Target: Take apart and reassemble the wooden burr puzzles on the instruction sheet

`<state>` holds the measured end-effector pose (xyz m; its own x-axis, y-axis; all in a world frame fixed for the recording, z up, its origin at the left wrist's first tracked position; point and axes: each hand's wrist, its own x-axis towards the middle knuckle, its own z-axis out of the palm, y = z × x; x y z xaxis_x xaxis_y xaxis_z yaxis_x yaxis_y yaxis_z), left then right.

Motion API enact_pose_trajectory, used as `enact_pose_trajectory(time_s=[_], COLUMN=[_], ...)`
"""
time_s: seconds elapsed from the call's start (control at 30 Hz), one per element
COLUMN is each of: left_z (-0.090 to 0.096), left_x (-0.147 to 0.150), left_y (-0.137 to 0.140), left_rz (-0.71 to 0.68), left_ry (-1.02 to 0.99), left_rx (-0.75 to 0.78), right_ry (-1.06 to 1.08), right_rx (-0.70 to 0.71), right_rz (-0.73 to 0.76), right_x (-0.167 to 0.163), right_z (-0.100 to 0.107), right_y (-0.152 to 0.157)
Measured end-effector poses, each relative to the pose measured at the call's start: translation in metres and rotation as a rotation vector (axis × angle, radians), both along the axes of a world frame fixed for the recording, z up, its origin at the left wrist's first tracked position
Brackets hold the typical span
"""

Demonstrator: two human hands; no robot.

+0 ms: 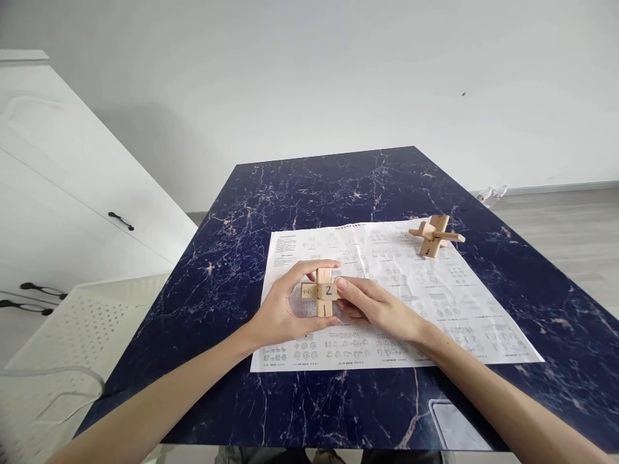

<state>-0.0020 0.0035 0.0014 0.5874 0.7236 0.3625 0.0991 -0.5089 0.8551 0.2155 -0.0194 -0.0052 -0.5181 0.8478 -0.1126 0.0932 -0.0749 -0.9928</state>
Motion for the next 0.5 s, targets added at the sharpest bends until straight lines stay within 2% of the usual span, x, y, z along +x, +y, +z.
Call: enact_pose_trajectory(time_s=[0.23,0.3,0.37,0.5], left_z=[-0.003,-0.005,-0.007,-0.009], left_x=[0.002,0.002,0.001,0.0], left_y=[-0.001,0.0,0.0,0.003], left_rz=[0.119,0.174,0.245,0.33], left_ry=[0.012,0.009,0.014,0.046], left_rx=[-0.056,-0.05,-0.057,-0.09], right_ry=[-0.153,-0.263,-0.401,-0.806], right_rx=[0.158,0.226,0.231,0.369], right_rz=[-0.153,-0.213,-0.252,-0.448], right_x=[0.011,0.021,0.033,0.064], right_z=[-0.003,0.001,0.007,0.011], right_y=[0.008,0.013,0.015,0.003])
